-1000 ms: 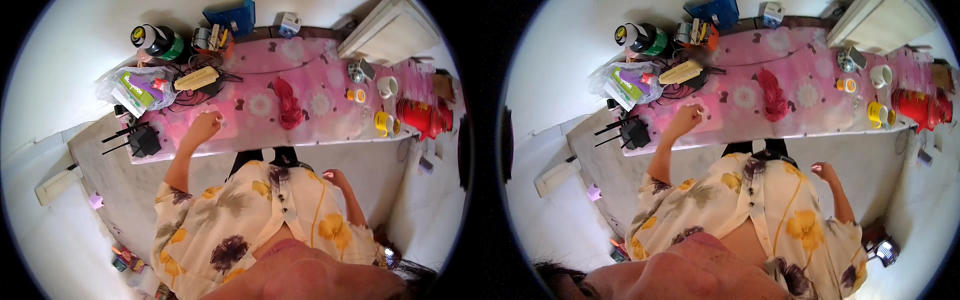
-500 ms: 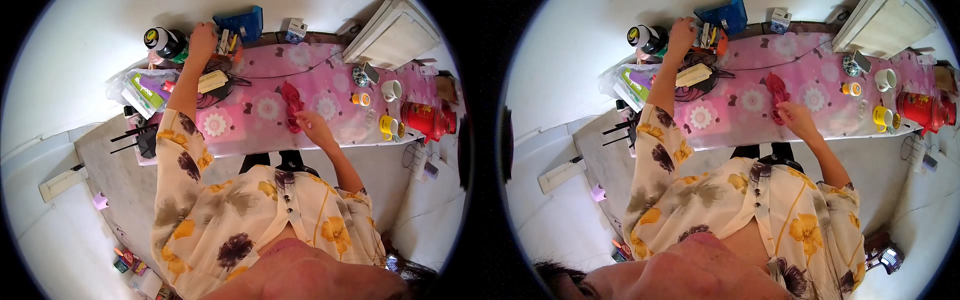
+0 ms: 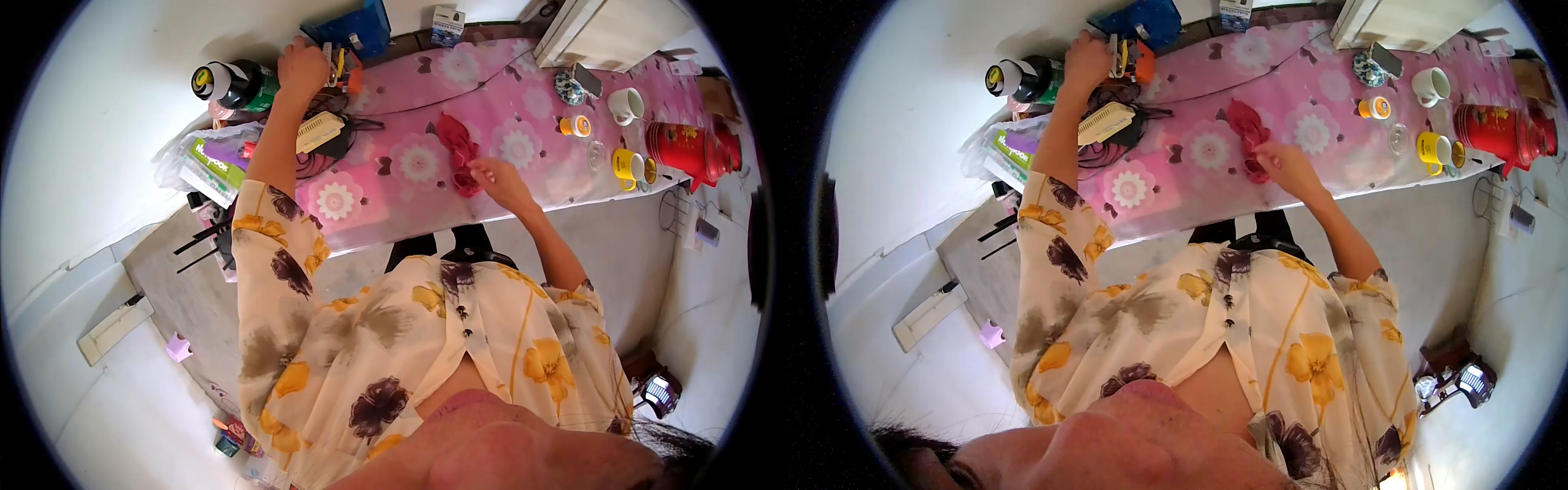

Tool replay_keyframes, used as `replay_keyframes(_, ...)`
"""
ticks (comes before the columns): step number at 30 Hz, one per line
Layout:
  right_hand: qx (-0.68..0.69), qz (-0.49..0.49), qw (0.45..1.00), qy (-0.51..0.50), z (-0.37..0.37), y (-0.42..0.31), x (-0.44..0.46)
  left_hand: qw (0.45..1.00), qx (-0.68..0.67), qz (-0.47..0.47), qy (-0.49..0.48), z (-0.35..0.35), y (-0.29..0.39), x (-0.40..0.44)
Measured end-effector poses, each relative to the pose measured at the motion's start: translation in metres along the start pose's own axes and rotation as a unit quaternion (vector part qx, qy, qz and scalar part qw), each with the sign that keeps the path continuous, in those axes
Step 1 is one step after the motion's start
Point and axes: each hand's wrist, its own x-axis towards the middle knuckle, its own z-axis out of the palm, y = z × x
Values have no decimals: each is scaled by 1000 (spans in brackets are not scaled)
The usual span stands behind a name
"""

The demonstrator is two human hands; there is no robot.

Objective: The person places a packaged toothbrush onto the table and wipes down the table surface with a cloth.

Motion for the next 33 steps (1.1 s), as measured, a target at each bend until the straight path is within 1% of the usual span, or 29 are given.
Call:
replay_keyframes(2,-20,15,1000,-6,2,-1,20,1000,-7,-4,11,-21,4,-8)
replay_keyframes(4,-26,37,999,-1,5,1,44,980,-129,-3,149,-55,16,-28)
replay_keyframes(5,-28,43,999,-2,5,-3,48,967,-202,-5,156,-64,30,-45)
replay_keyframes(6,-100,1,995,15,1,-11,54,949,-269,-7,166,-75,46,-62)
replay_keyframes(7,-171,-37,984,31,0,-15,54,948,-285,30,135,-62,72,-93)
replay_keyframes(8,-175,-31,984,32,5,-5,49,945,-304,68,105,-39,95,-124)
replay_keyframes(10,-292,-86,951,55,29,29,39,932,-359,52,0,-27,114,-145)
replay_keyframes(11,-296,-82,950,54,37,39,30,943,-313,87,-67,-2,125,-163)
replay_keyframes(12,-267,-94,959,28,45,47,24,949,-260,121,-133,21,135,-178)
replay_keyframes(13,-241,-105,965,2,47,50,21,948,-262,120,-131,33,146,-183)
replay_keyframes(14,-246,-106,963,-3,43,51,23,933,-295,102,-180,43,158,-188)
replay_keyframes(15,-174,-58,982,-34,42,49,25,914,-323,89,-230,43,165,-187)
replay_keyframes(16,-101,-8,993,-64,39,47,24,913,-324,90,-230,43,172,-184)
replay_keyframes(17,-103,-1,993,-58,33,48,22,933,-315,62,-161,46,181,-174)
replay_keyframes(18,-78,-22,996,-38,27,34,25,949,-300,25,-89,47,183,-166)
replay_keyframes(19,-55,-37,998,-14,24,26,23,948,-303,30,-91,60,184,-153)
replay_keyframes(20,-57,-29,998,-7,22,27,21,960,-277,32,-10,80,188,-132)
replay_keyframes(21,-133,-78,987,34,25,25,25,967,-242,25,72,91,184,-120)
replay_keyframes(22,-209,-123,967,77,26,24,25,966,-245,29,72,89,182,-112)
replay_keyframes(24,-229,-128,961,82,39,39,23,976,-205,30,-66,83,179,-94)
replay_keyframes(25,-248,-137,956,82,45,45,25,976,-204,31,-64,87,179,-89)
replay_keyframes(26,-246,-140,955,84,49,51,26,980,-172,45,-94,90,177,-85)
replay_keyframes(27,-214,-130,966,71,51,50,29,981,-137,59,-124,86,174,-80)
replay_keyframes(28,-181,-118,975,55,55,50,30,982,-132,58,-123,82,170,-79)
replay_keyframes(29,-176,-120,975,56,60,49,29,981,-152,58,-107,78,167,-81)
replay_keyframes(31,-132,-151,976,91,66,27,34,980,-170,61,-85,57,162,-77)
replay_keyframes(32,-131,-150,976,93,75,19,45,977,-204,40,-50,45,160,-78)
replay_keyframes(33,-135,-187,966,116,85,12,62,971,-237,18,-15,39,158,-79)
